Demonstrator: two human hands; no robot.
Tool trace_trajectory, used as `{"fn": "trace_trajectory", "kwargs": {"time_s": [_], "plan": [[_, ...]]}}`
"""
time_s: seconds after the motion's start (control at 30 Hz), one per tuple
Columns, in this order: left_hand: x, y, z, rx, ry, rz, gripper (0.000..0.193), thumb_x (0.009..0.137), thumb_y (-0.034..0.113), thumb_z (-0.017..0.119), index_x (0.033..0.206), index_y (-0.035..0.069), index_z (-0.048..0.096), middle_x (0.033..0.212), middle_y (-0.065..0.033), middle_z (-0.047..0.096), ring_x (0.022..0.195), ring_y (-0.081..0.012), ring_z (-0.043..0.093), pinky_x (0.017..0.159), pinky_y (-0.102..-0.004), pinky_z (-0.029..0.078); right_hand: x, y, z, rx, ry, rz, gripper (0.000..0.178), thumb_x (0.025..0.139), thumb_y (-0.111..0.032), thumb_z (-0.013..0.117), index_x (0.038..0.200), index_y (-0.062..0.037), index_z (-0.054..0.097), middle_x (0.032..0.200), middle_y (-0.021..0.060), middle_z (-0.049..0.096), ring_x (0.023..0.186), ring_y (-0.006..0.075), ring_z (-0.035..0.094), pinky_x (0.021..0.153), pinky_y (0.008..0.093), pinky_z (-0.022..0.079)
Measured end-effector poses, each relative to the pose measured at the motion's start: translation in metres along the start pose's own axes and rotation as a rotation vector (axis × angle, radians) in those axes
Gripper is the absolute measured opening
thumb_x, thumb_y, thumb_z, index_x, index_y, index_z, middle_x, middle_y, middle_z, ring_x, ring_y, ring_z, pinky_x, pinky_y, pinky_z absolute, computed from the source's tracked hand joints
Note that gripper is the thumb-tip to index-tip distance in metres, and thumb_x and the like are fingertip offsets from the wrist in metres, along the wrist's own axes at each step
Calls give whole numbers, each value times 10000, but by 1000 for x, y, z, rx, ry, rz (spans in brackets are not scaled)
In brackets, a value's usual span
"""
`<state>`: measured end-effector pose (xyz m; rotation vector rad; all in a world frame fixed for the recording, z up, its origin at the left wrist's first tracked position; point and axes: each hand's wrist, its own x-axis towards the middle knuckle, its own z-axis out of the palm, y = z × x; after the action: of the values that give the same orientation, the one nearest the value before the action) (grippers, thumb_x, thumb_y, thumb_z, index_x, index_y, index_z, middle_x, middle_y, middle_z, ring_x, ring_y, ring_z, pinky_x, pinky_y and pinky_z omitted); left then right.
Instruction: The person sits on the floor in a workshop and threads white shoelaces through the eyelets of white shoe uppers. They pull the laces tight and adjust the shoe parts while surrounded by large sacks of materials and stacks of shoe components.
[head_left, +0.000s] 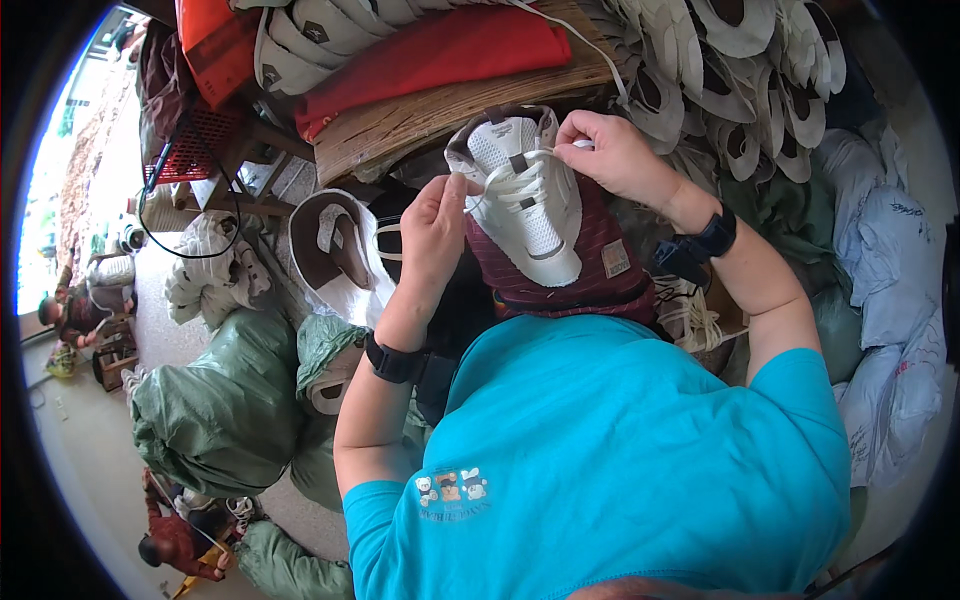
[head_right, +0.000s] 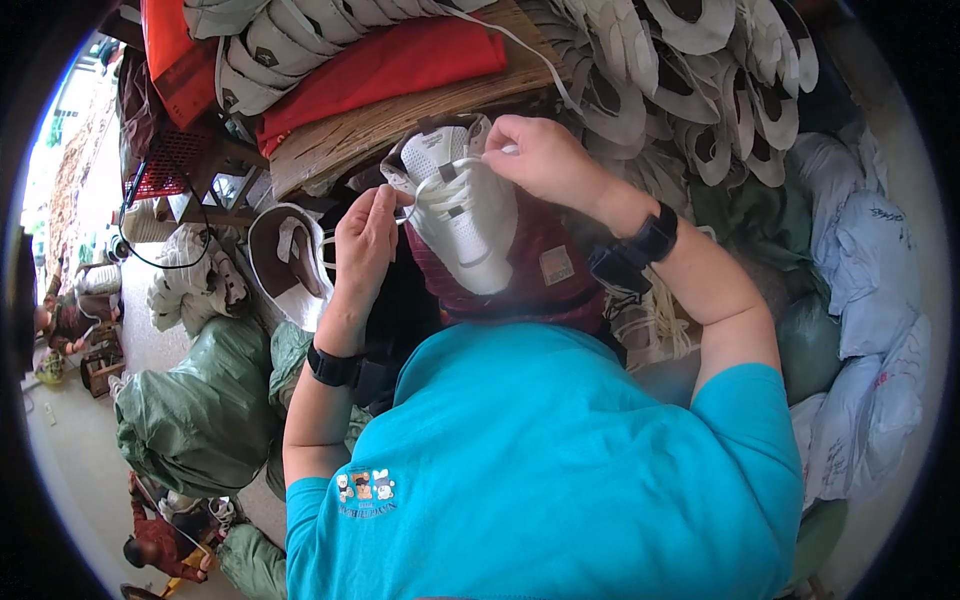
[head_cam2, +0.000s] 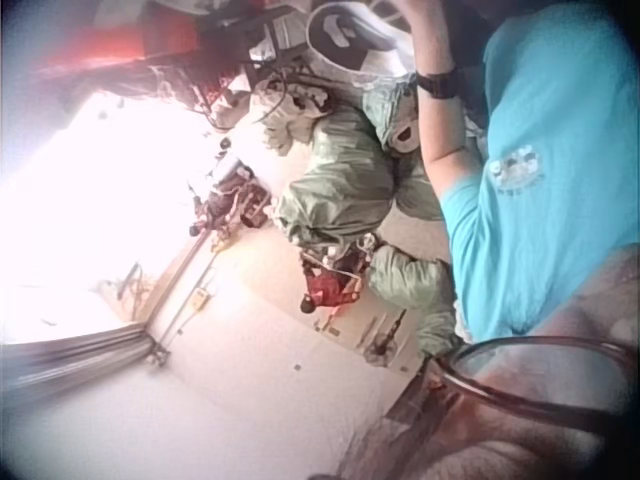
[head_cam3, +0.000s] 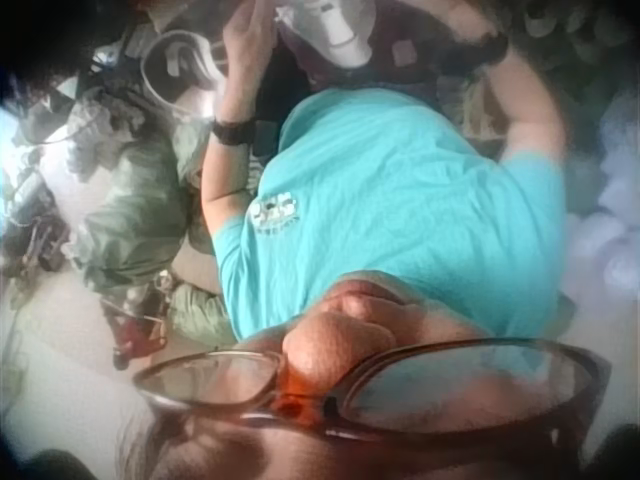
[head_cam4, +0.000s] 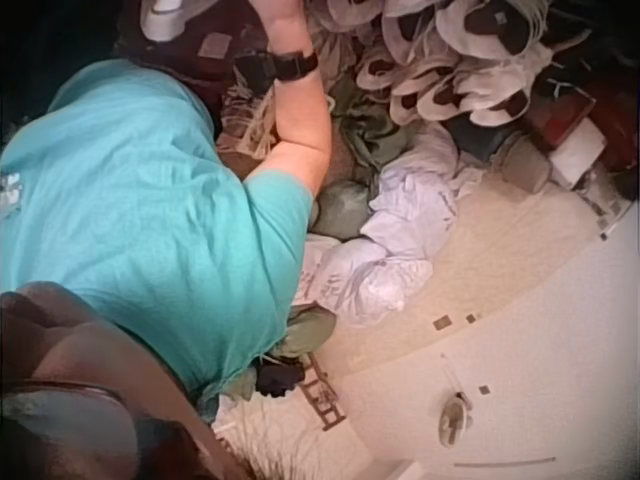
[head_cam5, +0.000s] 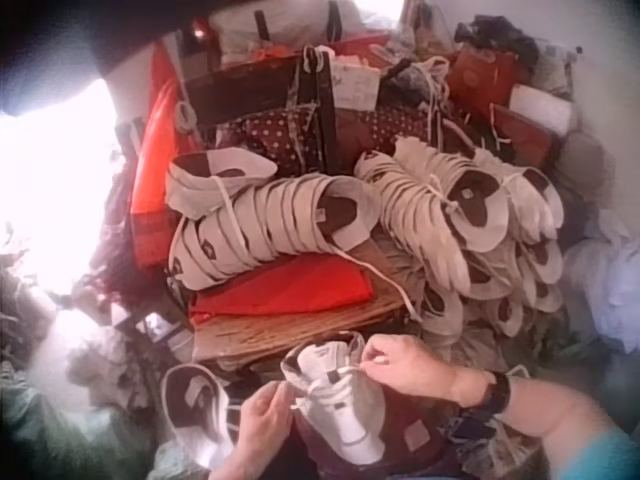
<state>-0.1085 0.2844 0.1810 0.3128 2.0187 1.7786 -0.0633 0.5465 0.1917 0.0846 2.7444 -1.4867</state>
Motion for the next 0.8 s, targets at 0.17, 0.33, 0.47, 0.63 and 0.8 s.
{"fn": "trace_trajectory", "kwargs": {"time_s": [0.17,0.33,0.47,0.63,0.8], "plan": [[-2,6,-1,32,-44,-136,350,1021,274,540,867,6,703,603,62,501,532,-20,431,498,-203,335,13,-33,-18,-400,-115,-92,110,858,-116,637,903,-18,617,817,88,665,752,208,646,666,337,503],[7,-3,-2,-106,-86,-102,344,1004,263,554,804,17,688,609,50,534,543,-26,454,494,-202,339,18,-43,-2,-934,-10,-525,92,793,-115,625,842,-45,591,806,96,639,788,295,648,674,382,509],[11,-5,-2,-26,-52,-52,342,992,272,553,808,10,673,640,27,560,568,-47,464,524,-231,366,18,-49,3,-1058,-39,-673,99,755,-123,620,832,-71,586,804,67,604,804,256,618,734,372,501],[16,3,0,560,9,137,269,903,235,619,788,-8,626,597,-142,546,573,-269,591,579,-398,479,26,-56,-14,-935,-107,-725,159,742,-77,675,884,-58,608,914,64,597,955,252,583,843,380,486],[35,40,-28,854,-155,426,165,838,146,732,890,26,632,1021,-115,628,789,-259,631,698,-342,518,48,-46,-33,-664,-351,-648,249,732,-46,749,945,-62,622,956,52,593,1017,272,567,888,399,483]]}}
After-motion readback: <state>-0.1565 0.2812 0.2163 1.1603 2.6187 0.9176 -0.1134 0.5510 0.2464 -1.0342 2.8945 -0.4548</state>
